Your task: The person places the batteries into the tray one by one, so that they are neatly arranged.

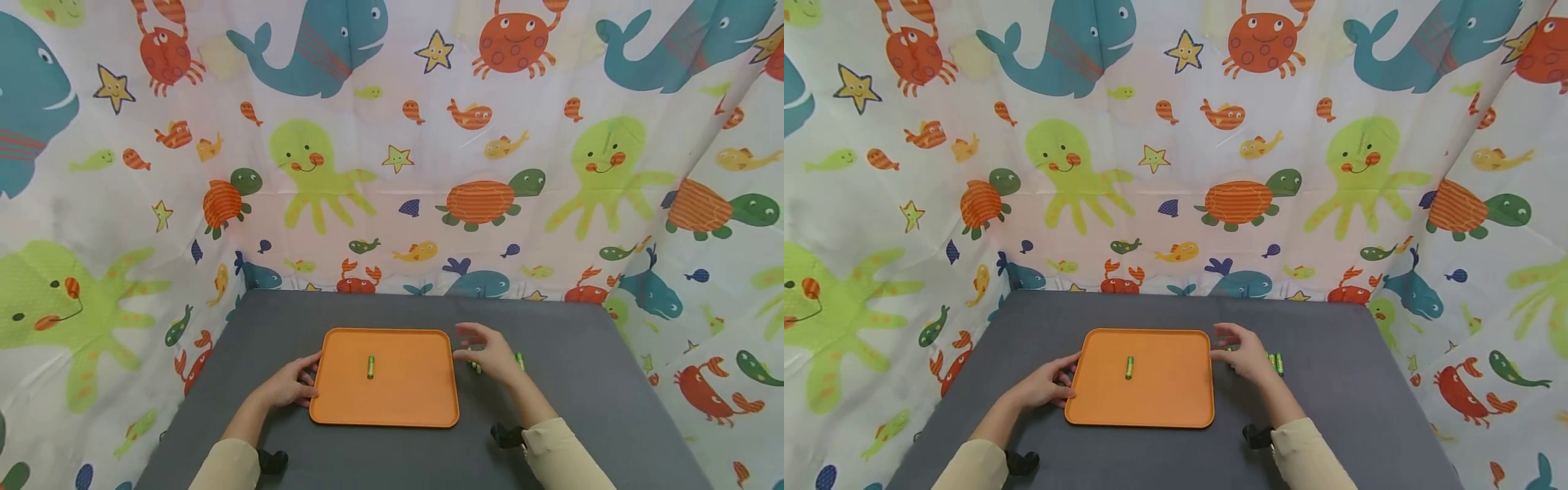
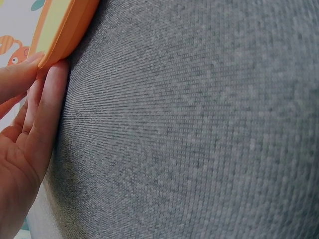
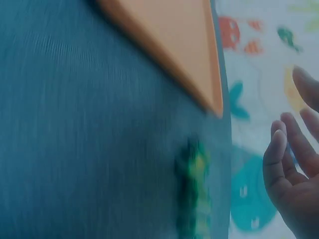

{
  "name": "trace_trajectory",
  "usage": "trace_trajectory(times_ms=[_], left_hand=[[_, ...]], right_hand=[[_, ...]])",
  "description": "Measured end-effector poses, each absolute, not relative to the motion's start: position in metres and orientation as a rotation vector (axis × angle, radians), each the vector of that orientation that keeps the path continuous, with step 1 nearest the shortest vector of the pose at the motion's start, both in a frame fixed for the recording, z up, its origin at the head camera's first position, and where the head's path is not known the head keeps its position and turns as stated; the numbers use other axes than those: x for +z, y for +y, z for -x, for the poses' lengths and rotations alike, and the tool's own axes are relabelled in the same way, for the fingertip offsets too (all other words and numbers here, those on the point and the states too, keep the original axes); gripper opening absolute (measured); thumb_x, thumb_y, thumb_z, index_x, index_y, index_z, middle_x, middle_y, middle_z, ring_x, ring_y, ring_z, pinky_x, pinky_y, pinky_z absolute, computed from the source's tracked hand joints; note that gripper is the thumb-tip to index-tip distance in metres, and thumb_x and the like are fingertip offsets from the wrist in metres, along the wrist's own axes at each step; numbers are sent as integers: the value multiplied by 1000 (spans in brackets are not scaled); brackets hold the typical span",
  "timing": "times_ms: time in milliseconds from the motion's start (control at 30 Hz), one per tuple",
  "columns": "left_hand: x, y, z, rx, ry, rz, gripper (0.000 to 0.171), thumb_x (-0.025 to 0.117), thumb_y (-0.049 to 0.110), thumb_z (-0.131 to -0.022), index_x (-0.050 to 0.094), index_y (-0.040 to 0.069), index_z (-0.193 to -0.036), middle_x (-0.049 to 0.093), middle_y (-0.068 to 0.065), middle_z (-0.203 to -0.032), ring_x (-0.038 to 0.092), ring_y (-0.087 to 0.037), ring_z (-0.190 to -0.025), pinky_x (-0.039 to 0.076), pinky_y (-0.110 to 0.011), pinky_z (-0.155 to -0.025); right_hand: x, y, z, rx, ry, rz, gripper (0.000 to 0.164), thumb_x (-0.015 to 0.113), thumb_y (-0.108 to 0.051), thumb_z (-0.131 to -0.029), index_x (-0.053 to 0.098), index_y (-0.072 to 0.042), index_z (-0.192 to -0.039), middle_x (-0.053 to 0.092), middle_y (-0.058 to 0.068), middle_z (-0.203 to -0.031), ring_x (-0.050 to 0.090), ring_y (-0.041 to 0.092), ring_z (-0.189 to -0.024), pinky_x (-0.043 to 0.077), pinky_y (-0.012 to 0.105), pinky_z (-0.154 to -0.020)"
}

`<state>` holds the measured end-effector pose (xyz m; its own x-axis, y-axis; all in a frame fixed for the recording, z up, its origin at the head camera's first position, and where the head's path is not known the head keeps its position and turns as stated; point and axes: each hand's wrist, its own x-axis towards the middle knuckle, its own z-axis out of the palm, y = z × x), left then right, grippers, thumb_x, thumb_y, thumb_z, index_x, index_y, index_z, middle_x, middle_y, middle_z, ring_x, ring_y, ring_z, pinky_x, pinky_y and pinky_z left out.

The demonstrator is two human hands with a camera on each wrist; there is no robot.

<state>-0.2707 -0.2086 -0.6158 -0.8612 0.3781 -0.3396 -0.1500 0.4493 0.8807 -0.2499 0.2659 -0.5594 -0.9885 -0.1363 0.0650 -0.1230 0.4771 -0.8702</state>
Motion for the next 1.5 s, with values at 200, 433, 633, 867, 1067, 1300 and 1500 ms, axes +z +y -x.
trace_trajectory(times_ms=[200, 433, 633, 867, 1067, 1300, 1500], left_hand=[[-617, -208, 271, 1422, 2220, -195, 93, 80, 1, -83, 31, 19, -160, 44, -14, -129, 54, -25, -93, 63, -40, -69], [-618, -207, 272, 1420, 2221, -167, 93, 79, -1, -83, 32, 19, -160, 44, -13, -128, 52, -25, -93, 63, -40, -68], [-615, -206, 272, 1414, 2222, -158, 93, 80, 0, -82, 33, 20, -160, 44, -13, -129, 53, -26, -94, 63, -40, -70], [-616, -207, 274, 1418, 2221, -153, 92, 80, -1, -82, 34, 20, -159, 45, -12, -129, 54, -25, -94, 63, -40, -69], [-618, -207, 272, 1424, 2213, -158, 92, 80, 1, -82, 33, 19, -160, 45, -12, -129, 54, -25, -94, 63, -40, -70], [-618, -207, 269, 1422, 2224, -171, 91, 80, -1, -82, 34, 17, -159, 45, -12, -127, 54, -25, -93, 63, -40, -68], [-617, -206, 268, 1428, 2228, -182, 91, 78, -3, -83, 33, 16, -159, 44, -13, -128, 53, -25, -93, 63, -40, -68]], right_hand=[[-560, 320, 244, -1410, 2771, 175, 60, 84, -22, -84, 60, -15, -139, 59, 14, -140, 56, 41, -120, 54, 39, -79], [-572, 374, 238, -1231, 2811, 41, 73, 86, -18, -81, 52, -11, -146, 52, 20, -145, 51, 44, -123, 56, 46, -77], [-589, 398, 230, -1164, 2766, -19, 77, 87, -14, -77, 52, -8, -146, 52, 29, -142, 54, 48, -123, 54, 57, -86], [-600, 402, 227, -1174, 2749, -61, 72, 87, -15, -77, 57, -7, -142, 59, 28, -132, 59, 43, -118, 54, 55, -89], [-604, 401, 232, -1137, 2796, -2, 72, 87, -15, -78, 56, -7, -143, 57, 24, -135, 59, 38, -110, 54, 43, -78], [-609, 400, 236, -1060, 2860, 6, 63, 88, -15, -75, 65, -6, -132, 60, 17, -107, 53, 24, -85, 43, 33, -65], [-609, 400, 234, -1091, 2854, -55, 61, 87, -16, -77, 64, -5, -132, 64, 20, -110, 60, 30, -96, 50, 37, -70]])
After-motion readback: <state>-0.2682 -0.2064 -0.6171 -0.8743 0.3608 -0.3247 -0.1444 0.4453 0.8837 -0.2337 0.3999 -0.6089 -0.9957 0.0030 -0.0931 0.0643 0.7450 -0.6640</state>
